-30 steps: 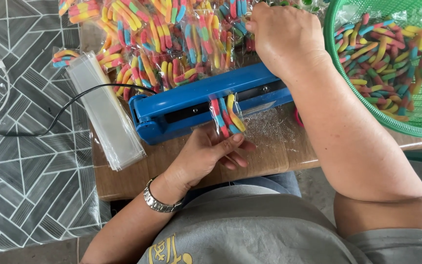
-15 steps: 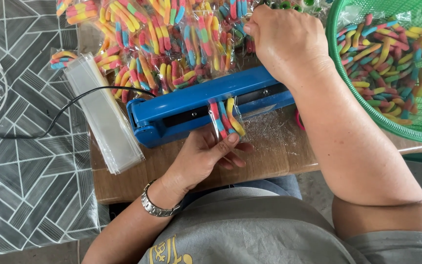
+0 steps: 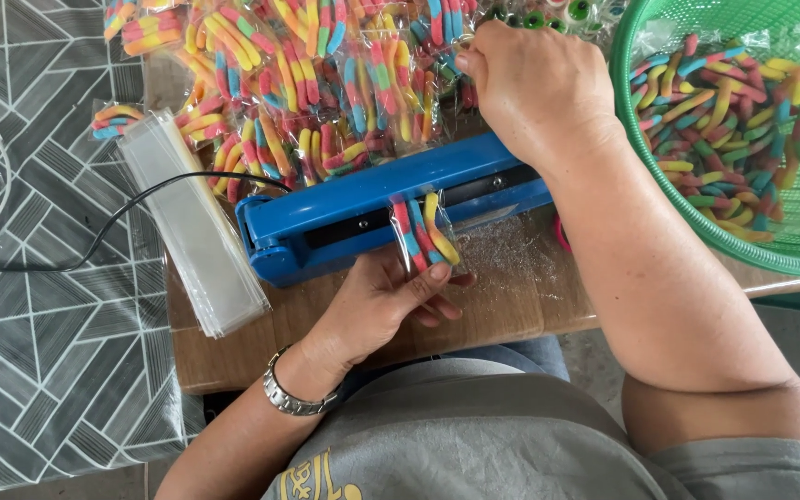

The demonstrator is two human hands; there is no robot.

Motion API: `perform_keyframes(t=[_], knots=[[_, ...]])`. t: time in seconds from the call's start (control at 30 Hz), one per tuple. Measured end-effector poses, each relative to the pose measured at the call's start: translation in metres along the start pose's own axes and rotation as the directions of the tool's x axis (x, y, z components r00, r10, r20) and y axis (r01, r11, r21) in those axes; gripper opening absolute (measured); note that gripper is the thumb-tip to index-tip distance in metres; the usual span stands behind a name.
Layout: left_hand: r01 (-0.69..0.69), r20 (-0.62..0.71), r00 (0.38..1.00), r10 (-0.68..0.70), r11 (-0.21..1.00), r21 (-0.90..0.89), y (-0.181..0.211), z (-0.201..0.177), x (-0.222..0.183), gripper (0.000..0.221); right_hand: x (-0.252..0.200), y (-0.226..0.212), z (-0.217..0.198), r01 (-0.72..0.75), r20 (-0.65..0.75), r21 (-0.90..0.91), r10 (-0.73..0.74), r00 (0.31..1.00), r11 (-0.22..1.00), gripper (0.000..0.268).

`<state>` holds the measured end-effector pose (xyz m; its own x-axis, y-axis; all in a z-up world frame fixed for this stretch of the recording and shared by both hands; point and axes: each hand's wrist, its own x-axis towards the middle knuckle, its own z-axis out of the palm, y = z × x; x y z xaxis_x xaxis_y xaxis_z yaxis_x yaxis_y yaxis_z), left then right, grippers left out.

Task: Packaging gummy worms into small plastic bags and sealing them with a manual heat sealer

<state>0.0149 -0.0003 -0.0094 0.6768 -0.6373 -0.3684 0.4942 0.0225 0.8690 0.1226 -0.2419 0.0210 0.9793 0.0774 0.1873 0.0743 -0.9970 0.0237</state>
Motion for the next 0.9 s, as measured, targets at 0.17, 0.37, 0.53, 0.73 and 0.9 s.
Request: perform_keyframes(t=[0.17, 0.37, 0.53, 0.73, 0.9], knots=[[-0.035, 0.016, 0.999, 0.035, 0.999, -0.023, -0.001, 0.002, -0.002, 0.044, 0.001, 0.001, 0.000, -0.013, 0.013, 0.022, 0.012, 1.000, 1.000, 0.038], [-0.025, -0.009, 1.000, 0.025, 0.997, -0.077, -0.002, 0.007, -0.001, 0.048, 0.002, 0.002, -0.003, -0.006, -0.109, 0.027, 0.009, 0.994, 1.000, 0.041], [-0.051, -0.002, 0.999, 0.051, 0.994, -0.092, -0.004, 0.008, -0.001, 0.043, -0.009, 0.009, -0.029, 0.135, -0.552, -0.106, -0.171, 0.816, 0.985, 0.013], [-0.075, 0.021, 0.997, 0.077, 0.995, -0.058, 0.003, 0.010, -0.005, 0.050, -0.058, 0.033, -0.058, 0.163, -0.539, 0.059, -0.106, 0.836, 0.985, 0.072], [-0.058, 0.007, 0.998, 0.060, 0.991, -0.124, -0.002, 0.007, -0.004, 0.046, -0.091, 0.009, -0.050, 0.405, -0.725, 0.490, 0.103, 0.681, 0.772, 0.026]])
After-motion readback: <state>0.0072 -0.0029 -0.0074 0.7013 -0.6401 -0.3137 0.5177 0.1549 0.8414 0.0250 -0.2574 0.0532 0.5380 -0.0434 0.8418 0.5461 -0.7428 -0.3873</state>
